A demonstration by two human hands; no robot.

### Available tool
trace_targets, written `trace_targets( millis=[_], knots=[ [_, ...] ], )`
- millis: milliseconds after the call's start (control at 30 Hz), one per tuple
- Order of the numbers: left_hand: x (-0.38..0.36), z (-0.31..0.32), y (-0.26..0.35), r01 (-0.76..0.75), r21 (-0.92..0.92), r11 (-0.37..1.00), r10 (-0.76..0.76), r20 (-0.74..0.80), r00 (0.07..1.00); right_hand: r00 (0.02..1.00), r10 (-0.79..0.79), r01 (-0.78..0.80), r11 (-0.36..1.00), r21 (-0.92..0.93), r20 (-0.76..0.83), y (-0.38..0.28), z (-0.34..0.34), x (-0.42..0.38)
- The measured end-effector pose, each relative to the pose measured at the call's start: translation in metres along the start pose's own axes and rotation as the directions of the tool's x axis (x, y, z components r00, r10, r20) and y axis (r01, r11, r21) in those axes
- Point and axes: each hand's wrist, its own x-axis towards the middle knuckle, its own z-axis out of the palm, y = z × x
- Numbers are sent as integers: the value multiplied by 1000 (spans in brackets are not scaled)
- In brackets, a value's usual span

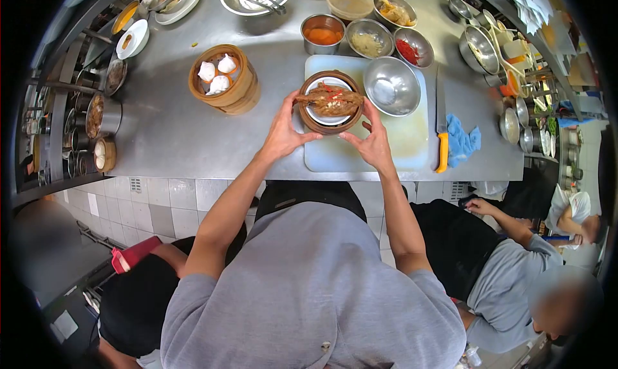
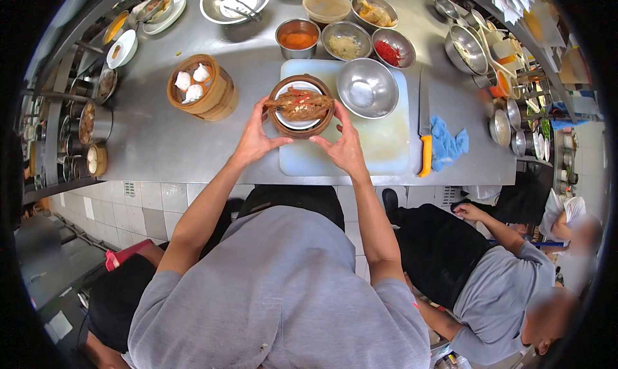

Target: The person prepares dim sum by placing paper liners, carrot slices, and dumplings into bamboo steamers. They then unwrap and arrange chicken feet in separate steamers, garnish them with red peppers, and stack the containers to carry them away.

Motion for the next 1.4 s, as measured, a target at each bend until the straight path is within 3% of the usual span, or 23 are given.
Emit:
trace_targets(
  millis=[133, 233, 300, 333, 467, 833, 867, 967, 1000, 1100, 1167, 1233, 1300, 1400],
  knots=[
    [6, -5, 6, 45, 56, 997, -47, 40, 998, 1000, -8, 9, 997, 72, -7, 15, 2, 2],
    [9, -2, -7, -51, 118, 992, 44, 57, 997, 999, -30, 29, 997, 69, 18, 16, 8, 6],
    [13, 1, -15, -9, 62, 998, 3, 91, 996, 996, -78, 72, 990, 119, 49, 21, 17, 11],
    [16, 2, -18, 10, 36, 999, -14, 105, 994, 999, -40, 39, 998, 40, 23, 23, 18, 12],
    [18, 5, -24, -22, -144, 989, 39, 116, 993, 999, -38, 35, 997, 75, 36, 25, 16, 16],
    [-8, -7, 12, 21, 81, 997, -25, 50, 998, 990, -101, 93, 993, 79, 101, 15, 4, 9],
    [-13, -13, 25, 14, 102, 995, -18, 36, 999, 988, -123, 110, 986, 128, 95, 6, 3, 8],
    [-18, -39, 54, 32, 113, 993, -28, -30, 999, 980, -141, 138, 990, 34, 142, -37, -5, 15],
    [-16, -50, 57, -15, 32, 999, 17, -59, 998, 974, -171, 172, 985, 10, 145, -46, -5, 23],
    [-11, -99, 87, -59, 147, 987, 82, -158, 984, 954, -241, 252, 967, -40, 180, -100, 1, 52],
    [-6, -136, 108, -66, 172, 983, 97, -177, 980, 934, -308, 308, 951, 27, 182, -130, 17, 75],
    [2, -171, 109, -99, 221, 970, 145, -202, 969, 917, -346, 338, 938, 76, 200, -153, 39, 96],
    [10, -204, 100, -30, 118, 993, 55, -220, 974, 903, -364, 348, 931, 108, 230, -174, 62, 117],
    [19, -242, 84, -10, 146, 989, 43, -224, 974, 895, -396, 373, 917, 140, 208, -185, 101, 141]
  ],
)
